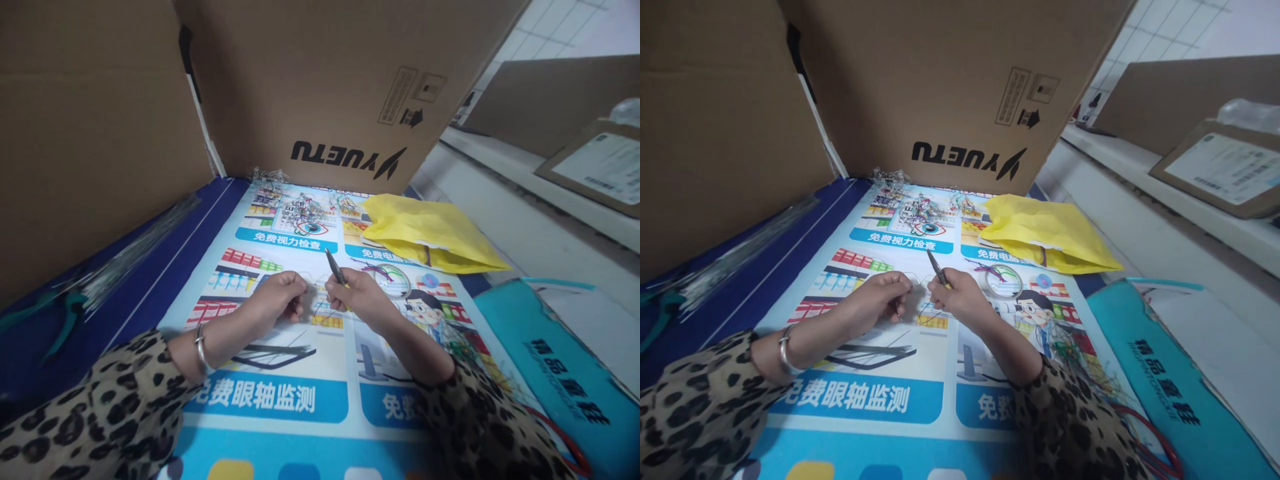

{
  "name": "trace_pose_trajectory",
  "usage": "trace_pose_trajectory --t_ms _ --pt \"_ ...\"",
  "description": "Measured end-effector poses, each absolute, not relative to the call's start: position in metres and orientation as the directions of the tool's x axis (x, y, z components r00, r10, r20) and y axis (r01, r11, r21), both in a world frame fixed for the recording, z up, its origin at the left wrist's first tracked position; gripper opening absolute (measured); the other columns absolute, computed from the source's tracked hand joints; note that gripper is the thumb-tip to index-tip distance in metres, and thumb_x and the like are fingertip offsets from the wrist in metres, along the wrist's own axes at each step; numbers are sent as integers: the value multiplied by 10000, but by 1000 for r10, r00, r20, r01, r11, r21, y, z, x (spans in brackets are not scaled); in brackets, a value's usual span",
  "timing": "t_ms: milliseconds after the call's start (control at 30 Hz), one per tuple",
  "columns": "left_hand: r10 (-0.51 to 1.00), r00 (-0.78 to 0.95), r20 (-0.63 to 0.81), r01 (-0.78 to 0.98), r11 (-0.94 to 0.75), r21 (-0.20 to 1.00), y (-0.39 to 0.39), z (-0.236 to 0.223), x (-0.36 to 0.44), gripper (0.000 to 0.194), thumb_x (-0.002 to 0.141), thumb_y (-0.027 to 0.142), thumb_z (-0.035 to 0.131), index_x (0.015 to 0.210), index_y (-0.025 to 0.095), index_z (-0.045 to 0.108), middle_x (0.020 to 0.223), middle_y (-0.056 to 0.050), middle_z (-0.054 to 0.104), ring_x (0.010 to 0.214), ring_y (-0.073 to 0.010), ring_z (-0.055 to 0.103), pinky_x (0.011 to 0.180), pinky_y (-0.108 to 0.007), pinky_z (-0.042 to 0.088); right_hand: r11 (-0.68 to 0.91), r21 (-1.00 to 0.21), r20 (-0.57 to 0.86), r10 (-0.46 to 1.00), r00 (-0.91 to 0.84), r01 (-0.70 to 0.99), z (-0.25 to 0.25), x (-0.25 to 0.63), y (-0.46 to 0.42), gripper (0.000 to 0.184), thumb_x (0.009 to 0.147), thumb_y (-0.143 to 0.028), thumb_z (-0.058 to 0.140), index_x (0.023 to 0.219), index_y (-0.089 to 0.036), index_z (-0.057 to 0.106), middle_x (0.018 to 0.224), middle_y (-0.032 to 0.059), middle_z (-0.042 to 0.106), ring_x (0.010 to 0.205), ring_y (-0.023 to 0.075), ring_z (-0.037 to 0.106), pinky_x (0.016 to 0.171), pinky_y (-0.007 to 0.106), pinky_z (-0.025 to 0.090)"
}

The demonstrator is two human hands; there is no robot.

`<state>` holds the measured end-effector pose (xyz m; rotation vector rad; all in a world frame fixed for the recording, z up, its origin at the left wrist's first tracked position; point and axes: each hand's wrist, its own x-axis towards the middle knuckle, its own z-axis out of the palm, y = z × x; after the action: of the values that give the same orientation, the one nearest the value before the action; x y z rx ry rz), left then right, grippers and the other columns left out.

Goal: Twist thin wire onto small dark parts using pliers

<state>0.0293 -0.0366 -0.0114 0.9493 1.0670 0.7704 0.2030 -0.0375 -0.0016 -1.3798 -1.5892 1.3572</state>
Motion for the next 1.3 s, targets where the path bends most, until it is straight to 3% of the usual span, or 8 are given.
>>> trace_pose_trajectory --t_ms 233,533,700,867,1067,1300 --pt "849 362 -386 -47 430 902 -36 -10 27 181 734 304 561 678 166 458 525 25 509 453 -88 502 409 -197 418 -38 -957 -101 974 -205 288 1 201 -39 119 672 -271 587 707 -175 526 566 -34 551 495 81 489 492 218 410" --pt "784 517 -345 15 394 919 -26 -4 14 241 714 368 605 767 150 516 685 -41 605 576 -115 575 458 -195 428 -168 -958 -233 930 -283 233 -1 196 -43 128 636 -242 609 699 -172 523 544 -37 542 469 78 482 461 211 395" --pt "758 567 -323 36 369 929 -27 -5 14 210 698 323 627 758 144 537 651 -31 610 526 -89 548 450 -186 414 -197 -952 -265 912 -313 233 0 187 -45 108 635 -227 605 680 -173 524 517 -41 544 465 83 484 458 211 392" --pt "778 566 -273 29 312 950 -27 -8 13 189 699 298 631 723 146 521 555 7 567 461 -72 512 419 -175 397 -231 -951 -286 913 -292 207 2 185 -45 200 638 -326 643 683 -164 537 509 -31 551 457 82 477 468 217 385" --pt "794 529 -301 58 320 946 -27 -7 13 170 698 271 625 697 152 503 481 41 509 394 -52 454 391 -164 361 -208 -964 -246 934 -260 164 -1 186 -45 222 661 -366 627 707 -162 552 555 -31 548 504 77 480 528 229 396" --pt "722 607 -332 87 355 931 -26 -10 11 197 723 317 601 709 131 535 452 42 509 387 -56 451 429 -187 384 -185 -968 -224 943 -247 170 -2 184 -46 186 667 -333 616 701 -163 548 557 -34 547 506 76 472 527 230 387"
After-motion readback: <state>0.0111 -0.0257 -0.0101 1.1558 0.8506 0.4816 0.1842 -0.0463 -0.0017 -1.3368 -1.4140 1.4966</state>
